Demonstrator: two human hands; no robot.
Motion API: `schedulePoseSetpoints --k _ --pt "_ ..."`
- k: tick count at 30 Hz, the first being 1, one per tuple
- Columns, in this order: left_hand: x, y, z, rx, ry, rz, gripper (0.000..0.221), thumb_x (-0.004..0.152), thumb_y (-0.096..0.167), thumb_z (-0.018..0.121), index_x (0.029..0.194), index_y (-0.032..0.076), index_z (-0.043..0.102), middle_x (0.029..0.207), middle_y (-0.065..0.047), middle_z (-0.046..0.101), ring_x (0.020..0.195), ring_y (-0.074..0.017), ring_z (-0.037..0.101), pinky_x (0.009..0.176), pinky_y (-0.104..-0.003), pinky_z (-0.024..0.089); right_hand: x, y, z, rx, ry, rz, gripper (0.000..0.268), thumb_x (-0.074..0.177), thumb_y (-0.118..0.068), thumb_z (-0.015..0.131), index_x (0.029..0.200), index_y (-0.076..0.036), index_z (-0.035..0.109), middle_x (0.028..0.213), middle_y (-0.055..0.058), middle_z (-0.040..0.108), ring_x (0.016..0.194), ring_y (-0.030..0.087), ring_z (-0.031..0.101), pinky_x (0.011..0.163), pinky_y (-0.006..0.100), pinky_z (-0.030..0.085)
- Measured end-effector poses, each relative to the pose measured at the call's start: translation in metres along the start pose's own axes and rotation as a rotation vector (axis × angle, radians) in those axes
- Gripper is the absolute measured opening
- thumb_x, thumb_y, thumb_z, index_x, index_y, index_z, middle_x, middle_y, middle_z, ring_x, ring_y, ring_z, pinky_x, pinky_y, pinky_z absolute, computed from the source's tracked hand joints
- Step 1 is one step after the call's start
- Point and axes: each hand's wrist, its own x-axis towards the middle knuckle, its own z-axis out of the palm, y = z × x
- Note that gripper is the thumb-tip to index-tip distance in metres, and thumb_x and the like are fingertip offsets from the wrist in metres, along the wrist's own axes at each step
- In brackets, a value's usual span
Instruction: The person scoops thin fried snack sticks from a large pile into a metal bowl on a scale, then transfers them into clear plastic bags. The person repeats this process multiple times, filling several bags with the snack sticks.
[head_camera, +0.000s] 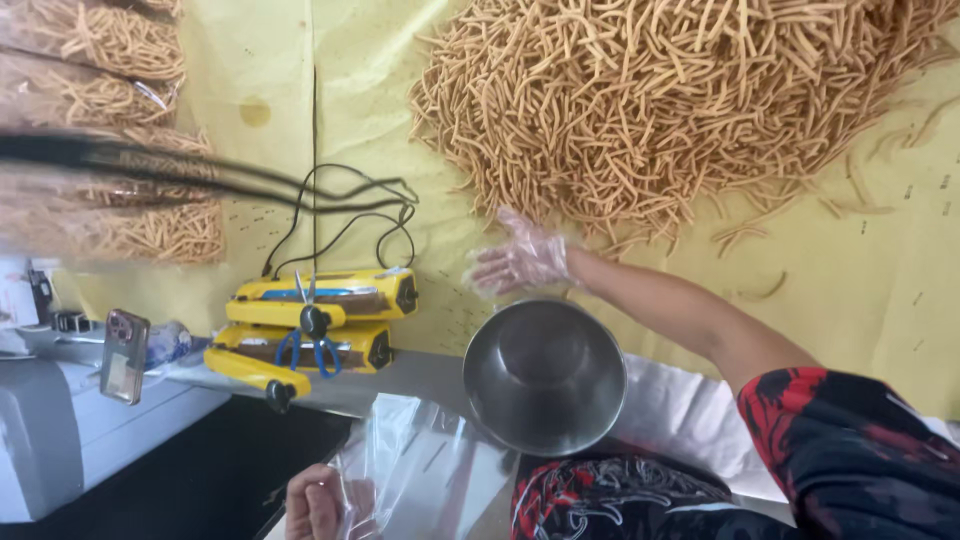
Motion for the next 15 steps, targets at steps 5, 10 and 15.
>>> schedulePoseSetpoints --k 5,10,15 --pt "0.042 0.025 0.017 0.026 -0.004 -0.044 0.031 0.094 0.007 0.061 0.124 -0.005 0.059 0.066 -0.001 0.058 0.070 -0.0179 0.062 0.083 -0.040 0.058 0.038 0.000 -0.032 0.643 -0.205 -0.314 0.120 0.081 -0.088 0.046 0.150 0.009 0.034 0.153 0.034 0.040 0.136 0.049 0.046 0.114 0.059 0.036" --pt "0.108 0.058 0.121 0.438 0.078 0.097 0.020 0.100 -0.001 0.062 0.120 -0.002 0.060 0.074 -0.009 0.067 0.064 -0.0109 0.060 0.060 -0.023 0.048 0.052 -0.022 -0.005 0.689 -0.653 -0.814 0.106 0.088 -0.082 0.054 0.157 -0.003 0.042 0.152 0.029 0.048 0.134 0.044 0.054 0.116 0.055 0.043" --pt "0.183 0.056 0.203 0.531 0.061 -0.167 0.019 0.106 -0.002 0.054 0.121 -0.003 0.066 0.078 -0.001 0.059 0.069 -0.0042 0.051 0.062 -0.019 0.039 0.044 -0.049 0.004 0.809 -0.146 -0.923 0.098 0.082 -0.080 0.054 0.151 -0.011 0.048 0.147 0.014 0.056 0.132 0.039 0.057 0.114 0.056 0.047"
